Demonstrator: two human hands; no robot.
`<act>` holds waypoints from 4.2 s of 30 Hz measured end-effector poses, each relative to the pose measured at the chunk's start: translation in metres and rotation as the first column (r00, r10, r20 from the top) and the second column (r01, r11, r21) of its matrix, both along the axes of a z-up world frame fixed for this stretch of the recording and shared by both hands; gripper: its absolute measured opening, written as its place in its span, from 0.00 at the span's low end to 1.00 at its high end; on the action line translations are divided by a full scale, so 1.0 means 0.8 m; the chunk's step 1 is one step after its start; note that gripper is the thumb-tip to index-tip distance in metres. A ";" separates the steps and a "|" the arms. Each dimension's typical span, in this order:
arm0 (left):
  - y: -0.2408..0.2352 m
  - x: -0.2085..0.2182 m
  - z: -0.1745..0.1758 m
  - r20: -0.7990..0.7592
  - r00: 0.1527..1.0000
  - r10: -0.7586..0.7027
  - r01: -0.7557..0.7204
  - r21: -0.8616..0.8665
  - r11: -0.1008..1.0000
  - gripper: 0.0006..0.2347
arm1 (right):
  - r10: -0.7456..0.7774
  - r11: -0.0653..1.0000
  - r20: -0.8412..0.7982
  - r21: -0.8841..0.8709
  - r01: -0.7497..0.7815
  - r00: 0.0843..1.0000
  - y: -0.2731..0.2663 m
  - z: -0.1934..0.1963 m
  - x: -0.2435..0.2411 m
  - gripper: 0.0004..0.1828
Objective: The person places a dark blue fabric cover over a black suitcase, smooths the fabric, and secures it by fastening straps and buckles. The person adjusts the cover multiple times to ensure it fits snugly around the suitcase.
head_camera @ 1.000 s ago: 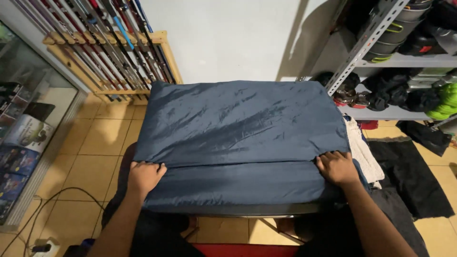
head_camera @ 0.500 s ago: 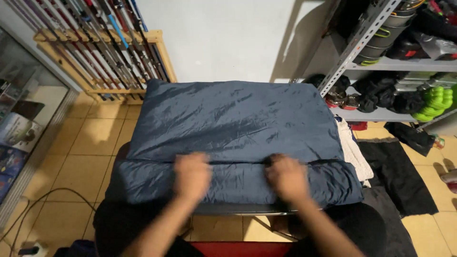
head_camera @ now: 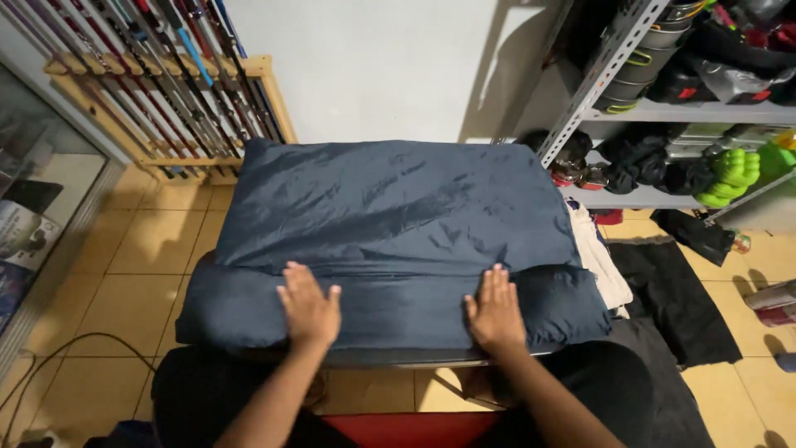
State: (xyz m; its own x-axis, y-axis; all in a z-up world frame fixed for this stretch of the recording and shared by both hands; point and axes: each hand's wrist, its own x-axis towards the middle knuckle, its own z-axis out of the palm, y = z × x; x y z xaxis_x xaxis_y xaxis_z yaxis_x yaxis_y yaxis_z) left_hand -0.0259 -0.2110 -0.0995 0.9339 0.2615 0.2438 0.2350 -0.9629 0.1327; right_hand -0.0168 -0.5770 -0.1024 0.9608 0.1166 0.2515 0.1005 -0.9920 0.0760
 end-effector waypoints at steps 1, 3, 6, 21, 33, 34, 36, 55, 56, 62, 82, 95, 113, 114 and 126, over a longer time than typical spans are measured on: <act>0.022 0.002 -0.004 -0.026 0.997 0.066 -0.066 -0.004 0.998 0.35 | 0.047 0.999 0.218 0.012 -0.051 0.975 -0.022 -0.018 0.004 0.41; 0.053 0.004 -0.027 0.073 0.993 0.096 -0.096 -0.006 0.995 0.35 | -0.013 0.999 0.106 0.031 0.010 0.994 -0.053 -0.003 0.003 0.41; 0.087 0.003 -0.039 0.213 0.964 0.160 -0.168 0.019 0.986 0.35 | -0.100 0.995 -0.036 0.001 0.100 0.994 -0.077 0.008 0.003 0.41; 0.168 0.003 -0.006 0.143 0.879 0.455 -0.420 -0.219 0.881 0.43 | -0.622 0.677 -0.334 0.223 0.701 0.708 -0.182 0.049 0.027 0.57; 0.292 -0.007 -0.019 -0.342 0.860 0.378 -0.498 -0.404 0.768 0.52 | -0.385 0.444 -0.621 0.524 0.727 0.683 -0.232 0.061 0.025 0.65; 0.294 -0.007 -0.020 -0.331 0.848 0.415 -0.517 -0.336 0.788 0.52 | -0.400 0.474 -0.591 0.521 0.710 0.700 -0.225 0.073 0.021 0.63; 0.288 -0.011 -0.006 -0.308 0.853 0.421 -0.511 -0.338 0.790 0.50 | -0.411 0.516 -0.553 0.515 0.685 0.725 -0.242 0.058 0.036 0.61; 0.242 -0.021 0.020 -0.302 0.777 0.552 -0.595 -0.068 0.801 0.42 | -0.551 0.612 -0.517 0.283 0.739 0.655 -0.202 0.101 0.031 0.55; 0.243 -0.020 0.017 -0.302 0.777 0.552 -0.595 -0.067 0.801 0.42 | -0.551 0.611 -0.519 0.283 0.739 0.654 -0.210 0.088 0.035 0.55; 0.239 -0.019 0.012 0.217 0.839 0.499 -0.536 0.171 0.827 0.30 | -0.573 0.704 -0.307 0.291 0.648 0.760 -0.215 0.050 0.027 0.49; 0.100 -0.008 0.078 -0.358 0.929 -0.099 0.086 -0.052 0.995 0.30 | -0.200 0.976 -0.328 -0.154 0.156 0.923 -0.106 0.080 0.015 0.37; 0.134 0.025 0.079 -0.444 0.896 0.007 -0.002 0.011 1.000 0.33 | -0.236 0.967 -0.358 -0.178 0.182 0.903 -0.096 0.088 0.029 0.35; 0.120 0.106 -0.002 0.040 0.984 0.171 -0.163 -0.156 0.974 0.29 | 0.639 0.745 0.049 0.206 -0.634 0.767 0.196 0.110 0.258 0.32; 0.115 0.103 -0.009 0.097 0.981 0.170 -0.164 -0.066 0.984 0.31 | 0.663 0.735 0.025 0.167 -0.657 0.748 0.231 0.101 0.275 0.34; 0.162 0.117 0.058 -0.016 0.971 0.239 -0.235 -0.272 0.933 0.27 | 0.554 0.829 -0.337 0.310 -0.466 0.761 0.514 0.089 0.447 0.45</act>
